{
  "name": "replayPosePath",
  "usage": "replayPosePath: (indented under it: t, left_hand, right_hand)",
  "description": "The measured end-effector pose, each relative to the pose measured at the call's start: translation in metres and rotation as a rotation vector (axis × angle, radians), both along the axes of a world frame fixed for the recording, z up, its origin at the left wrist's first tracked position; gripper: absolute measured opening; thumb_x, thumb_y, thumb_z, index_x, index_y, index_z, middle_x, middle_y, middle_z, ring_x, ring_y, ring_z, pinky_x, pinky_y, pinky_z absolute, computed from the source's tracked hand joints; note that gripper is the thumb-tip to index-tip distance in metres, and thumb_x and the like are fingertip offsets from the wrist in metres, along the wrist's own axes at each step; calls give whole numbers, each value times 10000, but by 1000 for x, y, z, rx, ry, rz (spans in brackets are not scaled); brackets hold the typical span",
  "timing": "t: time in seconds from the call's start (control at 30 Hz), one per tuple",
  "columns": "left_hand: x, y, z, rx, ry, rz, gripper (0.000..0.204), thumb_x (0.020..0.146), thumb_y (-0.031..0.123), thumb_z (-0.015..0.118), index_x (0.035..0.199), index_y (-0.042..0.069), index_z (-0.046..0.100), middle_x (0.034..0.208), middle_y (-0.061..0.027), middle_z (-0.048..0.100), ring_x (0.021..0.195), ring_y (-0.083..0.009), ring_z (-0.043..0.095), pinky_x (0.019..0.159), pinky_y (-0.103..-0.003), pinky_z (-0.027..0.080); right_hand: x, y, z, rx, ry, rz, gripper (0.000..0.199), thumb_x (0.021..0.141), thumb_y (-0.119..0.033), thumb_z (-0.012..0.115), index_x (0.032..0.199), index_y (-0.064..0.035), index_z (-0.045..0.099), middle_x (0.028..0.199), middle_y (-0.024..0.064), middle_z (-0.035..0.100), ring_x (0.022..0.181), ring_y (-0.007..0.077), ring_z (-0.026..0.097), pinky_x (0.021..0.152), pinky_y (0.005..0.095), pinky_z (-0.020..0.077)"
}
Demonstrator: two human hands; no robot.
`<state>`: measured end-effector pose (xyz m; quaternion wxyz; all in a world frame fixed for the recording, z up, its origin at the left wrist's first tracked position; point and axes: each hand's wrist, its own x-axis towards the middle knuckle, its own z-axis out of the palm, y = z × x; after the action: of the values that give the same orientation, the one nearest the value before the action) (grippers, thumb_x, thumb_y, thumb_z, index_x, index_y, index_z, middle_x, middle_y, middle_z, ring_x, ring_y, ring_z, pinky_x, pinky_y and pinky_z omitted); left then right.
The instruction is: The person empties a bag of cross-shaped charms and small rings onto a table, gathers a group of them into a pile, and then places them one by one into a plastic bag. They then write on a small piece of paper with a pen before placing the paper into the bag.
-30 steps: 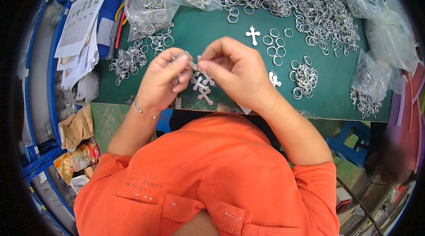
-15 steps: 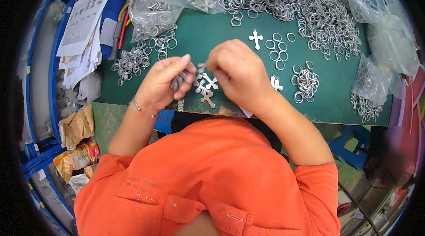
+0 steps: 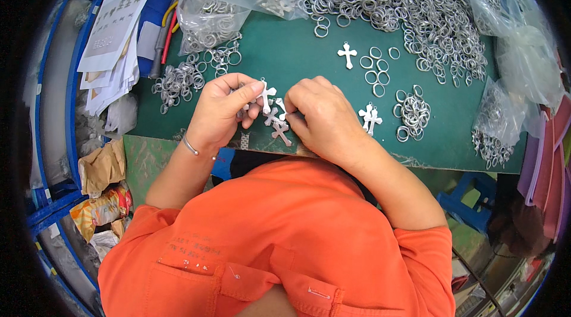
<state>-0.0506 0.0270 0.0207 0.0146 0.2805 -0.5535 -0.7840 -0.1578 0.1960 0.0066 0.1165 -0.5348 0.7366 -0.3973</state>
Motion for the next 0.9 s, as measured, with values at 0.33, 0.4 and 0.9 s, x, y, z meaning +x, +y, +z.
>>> replayPosePath:
  t: [0.33, 0.4, 0.9]
  left_hand:
    - [3, -12, 0, 280, 153, 122, 89, 895, 148, 576, 899, 65, 543, 747, -51, 551, 548, -104, 495, 432, -216, 387]
    - [3, -11, -1, 192, 118, 79, 87, 889, 120, 608, 882, 65, 541, 733, -37, 553, 548, -93, 494, 436, -209, 384]
    - [9, -2, 6, 96, 0, -181, 181, 927, 154, 611, 947, -26, 624, 781, -91, 657, 597, -106, 605, 467, -214, 481]
  right_hand:
    - [2, 2, 9, 61, -34, -59, 216, 689, 0, 698, 821, -48, 535, 797, 91, 554, 819, 304, 547, 721, 396, 446]
    - [5, 1, 10, 65, 24, -33, 215, 680, 14, 687, 816, -48, 533, 782, 104, 548, 794, 312, 548, 696, 388, 456]
    - [-6, 0, 14, -5, -1219, -38, 266, 777, 94, 685, 965, -28, 542, 845, 19, 579, 731, 64, 580, 613, 202, 497]
